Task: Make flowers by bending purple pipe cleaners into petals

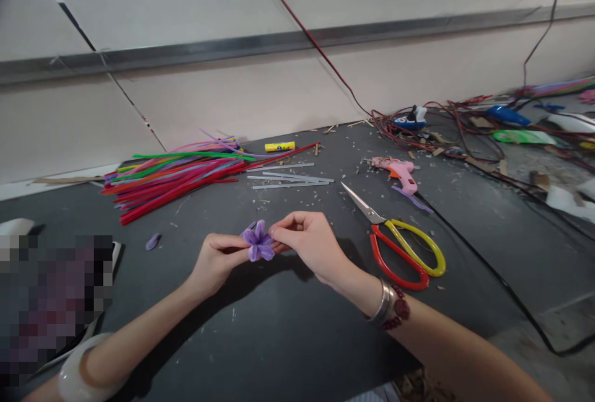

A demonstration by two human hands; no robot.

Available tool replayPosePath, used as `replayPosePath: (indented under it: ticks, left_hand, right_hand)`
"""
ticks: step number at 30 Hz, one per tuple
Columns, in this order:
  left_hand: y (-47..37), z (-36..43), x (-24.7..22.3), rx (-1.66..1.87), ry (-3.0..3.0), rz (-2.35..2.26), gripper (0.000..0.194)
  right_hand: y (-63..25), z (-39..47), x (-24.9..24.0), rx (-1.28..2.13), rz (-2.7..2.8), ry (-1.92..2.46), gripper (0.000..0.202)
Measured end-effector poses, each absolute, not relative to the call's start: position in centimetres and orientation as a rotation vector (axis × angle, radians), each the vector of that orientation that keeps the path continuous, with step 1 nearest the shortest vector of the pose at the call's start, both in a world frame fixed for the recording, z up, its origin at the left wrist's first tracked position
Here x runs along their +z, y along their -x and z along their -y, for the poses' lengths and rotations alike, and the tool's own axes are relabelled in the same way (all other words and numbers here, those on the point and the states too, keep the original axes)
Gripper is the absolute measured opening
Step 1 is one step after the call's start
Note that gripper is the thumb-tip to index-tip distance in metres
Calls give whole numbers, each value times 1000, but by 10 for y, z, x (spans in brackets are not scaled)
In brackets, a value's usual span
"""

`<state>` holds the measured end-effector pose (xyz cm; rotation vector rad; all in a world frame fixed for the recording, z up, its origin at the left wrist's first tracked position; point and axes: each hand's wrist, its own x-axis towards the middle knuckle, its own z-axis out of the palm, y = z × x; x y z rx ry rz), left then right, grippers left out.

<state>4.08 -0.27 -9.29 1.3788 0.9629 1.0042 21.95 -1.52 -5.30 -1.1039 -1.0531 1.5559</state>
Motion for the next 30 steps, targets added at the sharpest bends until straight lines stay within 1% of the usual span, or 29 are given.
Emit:
replayPosePath:
  ticks: [4,10,14,19,21,24,27,30]
  left_hand:
    - [-41,2,-95,934,-1232,-886,5]
    - [-42,4,-94,852,-1151,-794,3]
    - [-43,6,-90,829,-1206,-787,3]
    - [-45,8,-86,799,-1252,-811,5]
    - [-44,6,-88,805,-1218,-824,7]
    - [-38,1,-92,863,-1118,-845,8]
    - [-31,-5,-92,970,-1018,-883,6]
    - [-26,-8,-87,1068,-930,-910,6]
  right_hand:
    - [-224,13,-47,1538,1215,1011,7]
    - [-230,10,-43,1311,1486,934,18]
    - [-228,12,-49,1245,1531,942,10]
    - [-225,11,-54,1214,1509,1007,9]
    - [-225,8,-56,1222,1491,993,11]
    - [-228,0,-64,1192,1497,1028,21]
    - [-229,-9,-80,1039,1713,1118,21]
    - [-222,-18,-96,706,2110,1062,22]
